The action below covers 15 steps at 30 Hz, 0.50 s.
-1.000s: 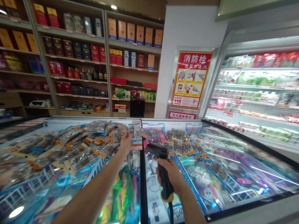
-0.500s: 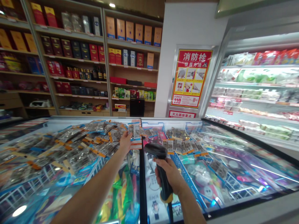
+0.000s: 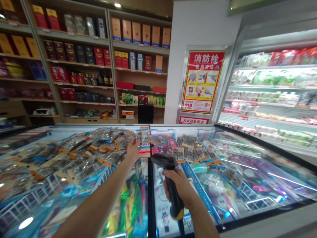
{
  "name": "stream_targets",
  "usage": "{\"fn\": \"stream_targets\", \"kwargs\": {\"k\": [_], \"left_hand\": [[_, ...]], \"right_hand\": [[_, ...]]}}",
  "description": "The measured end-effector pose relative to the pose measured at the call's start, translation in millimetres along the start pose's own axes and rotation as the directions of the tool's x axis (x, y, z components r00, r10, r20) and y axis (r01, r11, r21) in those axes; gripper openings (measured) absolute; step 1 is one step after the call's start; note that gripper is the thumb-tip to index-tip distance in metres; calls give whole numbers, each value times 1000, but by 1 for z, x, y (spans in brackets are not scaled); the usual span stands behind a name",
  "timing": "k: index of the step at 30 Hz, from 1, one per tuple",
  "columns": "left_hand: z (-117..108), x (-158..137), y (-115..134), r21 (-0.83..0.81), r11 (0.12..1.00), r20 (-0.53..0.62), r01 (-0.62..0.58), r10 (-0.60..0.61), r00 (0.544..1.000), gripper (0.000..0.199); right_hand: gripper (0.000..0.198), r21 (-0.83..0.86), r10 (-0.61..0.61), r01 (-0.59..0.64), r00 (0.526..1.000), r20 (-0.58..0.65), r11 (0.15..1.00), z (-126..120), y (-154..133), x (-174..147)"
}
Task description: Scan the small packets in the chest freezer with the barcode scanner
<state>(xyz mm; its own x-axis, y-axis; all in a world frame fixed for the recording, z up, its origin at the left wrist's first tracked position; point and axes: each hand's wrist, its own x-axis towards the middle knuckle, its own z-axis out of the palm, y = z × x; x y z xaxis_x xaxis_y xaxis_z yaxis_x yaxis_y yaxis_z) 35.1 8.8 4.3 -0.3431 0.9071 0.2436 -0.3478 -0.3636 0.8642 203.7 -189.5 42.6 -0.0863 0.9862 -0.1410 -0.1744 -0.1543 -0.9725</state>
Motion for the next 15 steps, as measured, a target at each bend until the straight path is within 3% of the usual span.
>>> {"fn": "stream_targets", "kwargs": {"k": [3,9,15], "left_hand": [[0,-2,2,-8,1000,21,23,-23,1000,19],[-1,-5,6,51,997,-65,66,-62,996,24],[-3,2,-1,61,998,-78,31,-26,997,25]], "right_hand": [[23,-11,1,-2,1000,-11,1000,0,1,-1],[25,-77,-48,45,998,-36,996,4,-2,-5],[25,-124,-45,42,999,-17,991,7,-8,-8]]}}
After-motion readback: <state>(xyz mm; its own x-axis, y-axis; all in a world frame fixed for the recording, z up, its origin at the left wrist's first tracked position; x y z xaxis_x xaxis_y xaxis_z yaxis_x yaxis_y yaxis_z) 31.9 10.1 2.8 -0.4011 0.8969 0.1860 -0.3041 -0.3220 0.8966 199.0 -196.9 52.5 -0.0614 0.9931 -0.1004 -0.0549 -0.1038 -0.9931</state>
